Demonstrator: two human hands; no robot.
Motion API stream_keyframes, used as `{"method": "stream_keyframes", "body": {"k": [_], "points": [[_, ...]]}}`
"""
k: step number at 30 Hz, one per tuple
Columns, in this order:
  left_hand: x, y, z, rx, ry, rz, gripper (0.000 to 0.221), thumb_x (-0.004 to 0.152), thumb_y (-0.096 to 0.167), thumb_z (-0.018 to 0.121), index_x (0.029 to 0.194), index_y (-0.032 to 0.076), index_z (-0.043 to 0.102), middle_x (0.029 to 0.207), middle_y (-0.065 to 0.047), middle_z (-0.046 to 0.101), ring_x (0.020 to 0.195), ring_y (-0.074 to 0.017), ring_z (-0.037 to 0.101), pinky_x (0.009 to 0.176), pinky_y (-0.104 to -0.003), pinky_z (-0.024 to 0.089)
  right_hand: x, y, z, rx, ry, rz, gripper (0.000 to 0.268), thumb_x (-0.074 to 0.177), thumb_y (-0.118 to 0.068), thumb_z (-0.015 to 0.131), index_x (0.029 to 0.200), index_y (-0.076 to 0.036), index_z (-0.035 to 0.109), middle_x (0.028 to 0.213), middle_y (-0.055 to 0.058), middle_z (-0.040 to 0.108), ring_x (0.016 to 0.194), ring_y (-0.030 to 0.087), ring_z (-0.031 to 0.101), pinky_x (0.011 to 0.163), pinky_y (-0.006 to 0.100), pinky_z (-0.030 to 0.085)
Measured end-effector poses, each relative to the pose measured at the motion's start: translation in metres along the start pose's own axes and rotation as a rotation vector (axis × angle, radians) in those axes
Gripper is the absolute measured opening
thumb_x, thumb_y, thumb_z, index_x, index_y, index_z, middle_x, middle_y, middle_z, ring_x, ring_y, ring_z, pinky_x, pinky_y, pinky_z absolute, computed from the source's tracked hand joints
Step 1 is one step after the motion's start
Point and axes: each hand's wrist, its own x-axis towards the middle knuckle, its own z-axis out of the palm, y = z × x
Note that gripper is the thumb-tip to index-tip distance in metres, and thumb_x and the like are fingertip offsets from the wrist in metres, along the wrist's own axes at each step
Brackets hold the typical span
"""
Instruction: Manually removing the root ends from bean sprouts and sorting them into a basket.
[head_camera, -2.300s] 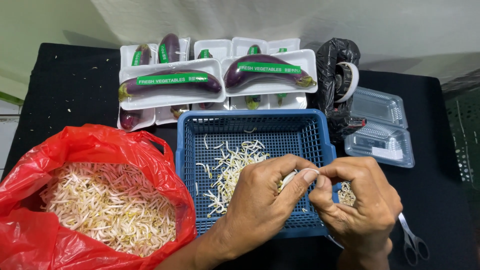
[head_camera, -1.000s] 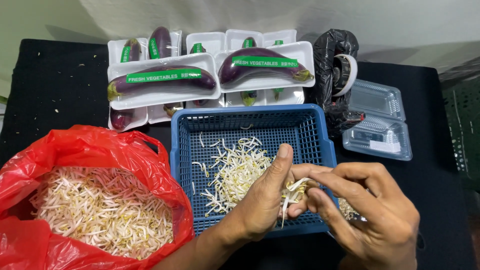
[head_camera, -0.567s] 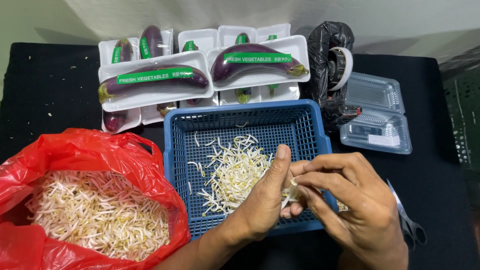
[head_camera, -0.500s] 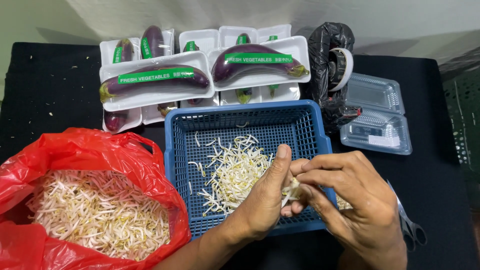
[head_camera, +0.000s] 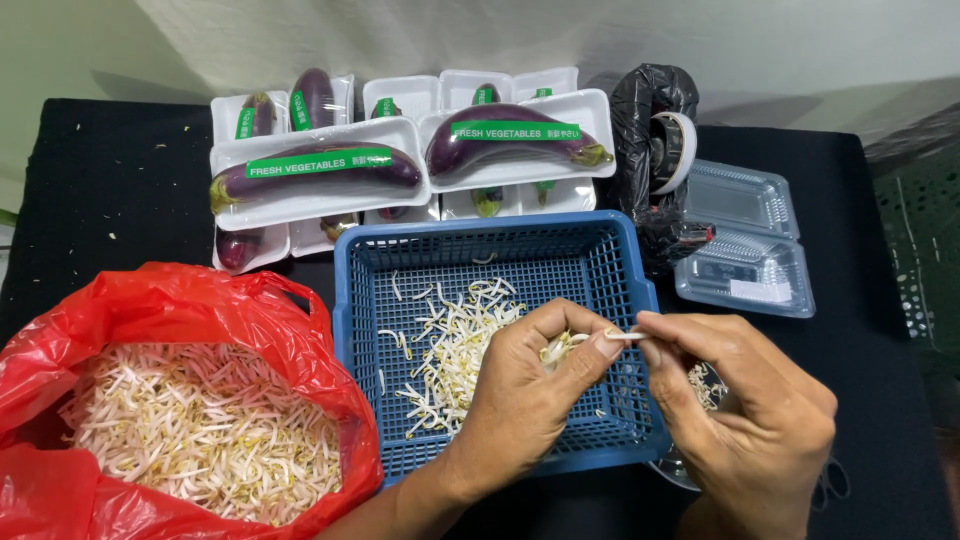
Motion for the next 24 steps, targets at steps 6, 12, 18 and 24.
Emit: {"method": "stream_keyframes", "body": {"k": [6, 12, 18, 24], "points": [[0.001, 0.0, -0.001, -0.108, -0.049, -0.039, 0.018, 0.1, 0.024, 0.065, 0.097, 0.006, 0.068, 0.087, -0.007, 0.071, 0.067, -0.0078, 0.056, 0.064, -0.021, 0.045, -0.001, 0.006, 0.001, -0.048, 0.051, 0.011, 0.004, 0.095, 0.003, 0.071, 0.094, 0.005, 0.069, 0.09, 0.017, 0.07, 0.083, 0.024, 0.069, 0.078, 0.031, 0.055], [0.004, -0.004, -0.002, -0.358, -0.12, -0.122, 0.032, 0.107, 0.031, 0.052, 0.095, 0.004, 0.062, 0.108, -0.021, 0.075, 0.055, -0.0035, 0.049, 0.043, -0.014, 0.031, -0.002, 0.007, 0.0, -0.072, 0.056, 0.042, 0.005, 0.094, 0.003, 0.073, 0.093, 0.006, 0.069, 0.09, 0.017, 0.07, 0.081, 0.023, 0.068, 0.074, 0.03, 0.054], [0.002, 0.006, -0.003, -0.205, -0.052, -0.059, 0.024, 0.099, 0.026, 0.066, 0.11, 0.005, 0.069, 0.078, 0.001, 0.059, 0.055, -0.0025, 0.043, 0.048, -0.017, 0.03, -0.001, 0.008, 0.002, -0.063, 0.026, 0.012, 0.008, 0.093, -0.002, 0.073, 0.092, 0.005, 0.069, 0.087, 0.016, 0.07, 0.075, 0.02, 0.065, 0.065, 0.026, 0.052], [0.001, 0.009, 0.001, 0.02, 0.061, 0.028, 0.012, 0.09, 0.02, 0.076, 0.095, 0.009, 0.074, 0.09, -0.001, 0.073, 0.081, -0.0074, 0.063, 0.08, -0.024, 0.053, 0.0, 0.01, 0.006, -0.076, -0.004, -0.094, 0.012, 0.092, -0.005, 0.072, 0.088, 0.004, 0.066, 0.084, 0.014, 0.07, 0.073, 0.021, 0.067, 0.066, 0.029, 0.053]]}}
